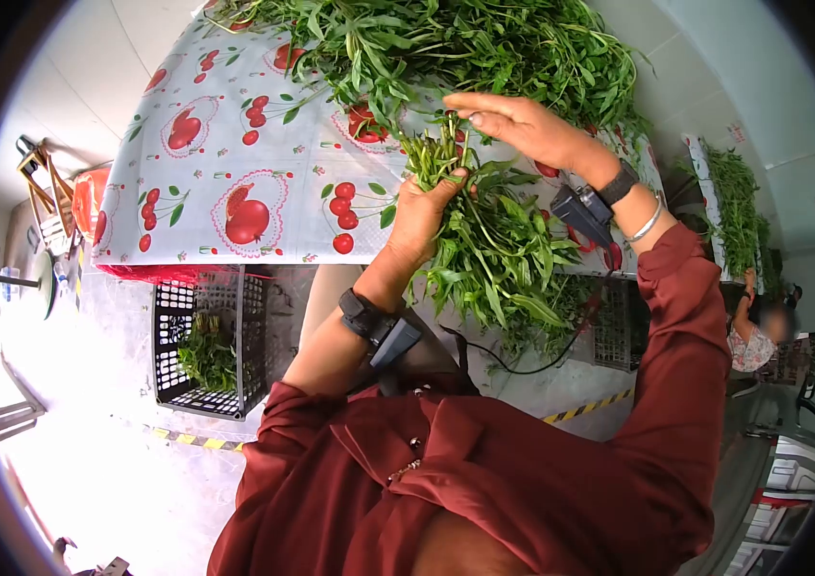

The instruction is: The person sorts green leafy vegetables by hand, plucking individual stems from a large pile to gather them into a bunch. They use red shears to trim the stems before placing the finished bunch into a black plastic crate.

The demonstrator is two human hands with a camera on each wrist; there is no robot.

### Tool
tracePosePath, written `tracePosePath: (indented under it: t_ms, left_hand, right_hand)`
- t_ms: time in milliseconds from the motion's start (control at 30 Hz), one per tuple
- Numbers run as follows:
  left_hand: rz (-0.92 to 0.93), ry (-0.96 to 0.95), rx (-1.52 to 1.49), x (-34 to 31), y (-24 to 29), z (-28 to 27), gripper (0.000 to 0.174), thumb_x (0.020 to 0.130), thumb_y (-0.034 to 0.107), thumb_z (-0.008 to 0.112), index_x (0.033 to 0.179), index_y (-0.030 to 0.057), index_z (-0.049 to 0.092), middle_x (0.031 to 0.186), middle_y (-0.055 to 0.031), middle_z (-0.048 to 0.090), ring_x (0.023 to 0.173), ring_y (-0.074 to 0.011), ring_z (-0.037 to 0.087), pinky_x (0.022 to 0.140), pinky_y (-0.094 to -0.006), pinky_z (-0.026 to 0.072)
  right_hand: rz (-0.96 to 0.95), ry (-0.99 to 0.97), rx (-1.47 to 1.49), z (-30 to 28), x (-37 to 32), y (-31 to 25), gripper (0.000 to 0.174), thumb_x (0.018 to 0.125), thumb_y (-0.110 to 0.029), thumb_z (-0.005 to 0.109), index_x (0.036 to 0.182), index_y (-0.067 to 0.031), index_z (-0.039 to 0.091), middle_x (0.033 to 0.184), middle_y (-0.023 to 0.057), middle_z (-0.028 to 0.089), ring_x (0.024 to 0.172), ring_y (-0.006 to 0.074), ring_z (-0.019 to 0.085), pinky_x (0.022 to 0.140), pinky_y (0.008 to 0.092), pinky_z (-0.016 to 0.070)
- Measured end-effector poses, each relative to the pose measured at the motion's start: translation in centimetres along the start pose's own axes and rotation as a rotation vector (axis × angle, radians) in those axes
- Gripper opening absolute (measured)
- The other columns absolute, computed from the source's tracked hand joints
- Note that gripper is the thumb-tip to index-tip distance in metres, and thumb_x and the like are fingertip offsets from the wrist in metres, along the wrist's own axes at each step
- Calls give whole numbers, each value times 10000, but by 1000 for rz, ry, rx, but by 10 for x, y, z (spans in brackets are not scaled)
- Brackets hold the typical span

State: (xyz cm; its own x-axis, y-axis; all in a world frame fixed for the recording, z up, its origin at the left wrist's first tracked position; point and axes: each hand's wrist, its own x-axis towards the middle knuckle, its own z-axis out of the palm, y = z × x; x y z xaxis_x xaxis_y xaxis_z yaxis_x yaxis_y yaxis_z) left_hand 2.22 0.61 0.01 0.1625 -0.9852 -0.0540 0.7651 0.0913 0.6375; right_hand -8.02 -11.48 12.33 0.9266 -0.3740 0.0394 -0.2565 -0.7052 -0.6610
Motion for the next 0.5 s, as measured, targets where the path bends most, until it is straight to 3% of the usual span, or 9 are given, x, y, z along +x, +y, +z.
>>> tracePosePath:
  t_ms: [133,167,400,467,500]
  left_hand:
    - [11,-4,2,0,1,1,120,839,107,591,936,49,551,751,-60,611,642,-135,583,586,-265,496]
    - [0,0,-13,-1,2,2,119,839,105,587,936,47,550,752,-61,611,639,-137,584,584,-269,498]
    - [-42,-22,-49,-3,8,5,134,824,79,578,944,28,545,798,-85,626,679,-161,609,616,-290,521]
    - [-21,-28,-49,-2,6,4,143,818,71,581,948,23,544,806,-89,628,690,-166,613,626,-293,525]
    - [1,-34,-49,-1,5,3,152,812,64,583,951,18,544,814,-94,631,700,-171,618,635,-296,528]
  right_hand:
    - [10,-79,-24,7,5,-3,397,929,-345,424,1225,-93,505,1100,99,602,982,186,559,880,306,406]
    - [64,-144,-12,5,6,-6,455,936,-393,371,1241,-78,489,1215,80,538,1094,198,507,951,314,367]
    - [75,-118,-46,5,-2,-12,466,930,-413,376,1228,-78,502,1162,98,569,1036,200,544,914,308,400]
    - [266,-197,-87,4,-4,-18,434,912,-403,441,1222,-108,512,1093,106,608,987,176,573,835,296,437]
    - [264,-196,-88,5,-4,-19,434,912,-403,441,1222,-108,512,1093,106,608,987,176,573,835,296,437]
